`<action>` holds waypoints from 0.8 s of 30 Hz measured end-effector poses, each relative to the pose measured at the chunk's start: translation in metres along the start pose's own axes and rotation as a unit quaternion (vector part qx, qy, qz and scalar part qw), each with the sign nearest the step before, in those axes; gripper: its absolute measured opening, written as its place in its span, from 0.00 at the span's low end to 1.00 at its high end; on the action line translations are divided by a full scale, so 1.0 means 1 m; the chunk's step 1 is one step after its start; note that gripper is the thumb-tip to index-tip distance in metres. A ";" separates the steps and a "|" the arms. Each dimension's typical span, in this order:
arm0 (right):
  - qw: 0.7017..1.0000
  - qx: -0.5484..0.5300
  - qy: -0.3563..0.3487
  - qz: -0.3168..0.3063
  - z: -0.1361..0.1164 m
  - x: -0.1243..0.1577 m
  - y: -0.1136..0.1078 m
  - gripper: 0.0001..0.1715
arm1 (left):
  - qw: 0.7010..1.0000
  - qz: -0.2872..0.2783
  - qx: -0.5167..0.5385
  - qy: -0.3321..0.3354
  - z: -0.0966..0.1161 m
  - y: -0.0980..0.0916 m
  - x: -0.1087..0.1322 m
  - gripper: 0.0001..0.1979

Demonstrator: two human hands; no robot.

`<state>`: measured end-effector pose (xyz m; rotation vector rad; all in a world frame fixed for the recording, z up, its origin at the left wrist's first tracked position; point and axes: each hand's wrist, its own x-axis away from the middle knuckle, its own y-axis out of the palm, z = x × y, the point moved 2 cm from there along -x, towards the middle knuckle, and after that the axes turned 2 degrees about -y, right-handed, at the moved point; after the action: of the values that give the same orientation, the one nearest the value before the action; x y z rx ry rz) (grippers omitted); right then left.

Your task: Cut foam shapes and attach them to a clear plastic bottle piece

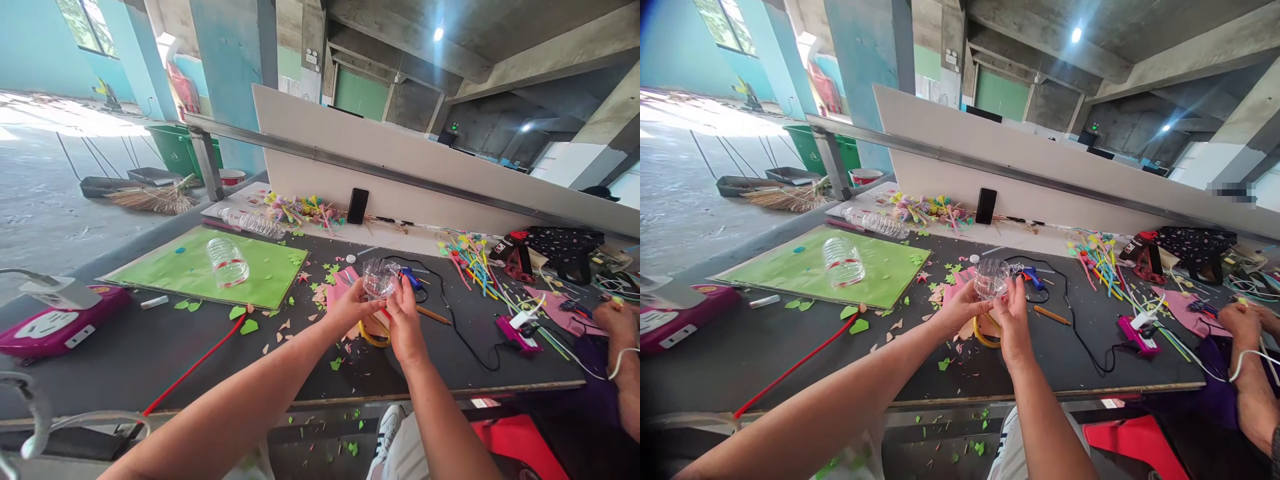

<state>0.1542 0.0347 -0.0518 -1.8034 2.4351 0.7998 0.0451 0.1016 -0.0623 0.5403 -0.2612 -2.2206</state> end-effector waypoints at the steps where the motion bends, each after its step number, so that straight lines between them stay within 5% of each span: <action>1: 1.000 -0.003 0.013 -0.007 0.002 0.000 0.001 0.46 | 1.000 -0.003 -0.006 0.001 0.000 0.000 0.000 0.30; 5: 0.999 0.009 0.030 -0.007 0.010 0.000 0.005 0.51 | 0.999 -0.023 -0.035 -0.003 -0.002 0.003 0.002 0.31; 10: 0.999 0.014 0.039 0.002 0.006 -0.001 0.005 0.44 | 0.994 -0.070 -0.084 0.031 -0.002 0.009 0.003 0.31; 16: 0.998 0.017 0.064 0.008 -0.007 -0.003 -0.002 0.39 | 0.978 0.054 -0.200 0.029 0.006 -0.005 0.002 0.37; 19: 0.996 0.037 0.075 0.012 -0.001 -0.003 -0.006 0.40 | 0.960 0.104 -0.232 0.117 0.028 -0.010 0.006 0.30; 24: 0.994 0.076 0.080 -0.006 0.007 -0.002 -0.007 0.41 | 0.931 0.064 -0.312 0.180 0.052 -0.005 0.013 0.10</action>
<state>0.1593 0.0378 -0.0601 -1.8898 2.4977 0.4708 0.0100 0.0958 -0.0213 0.5377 0.5698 -1.8862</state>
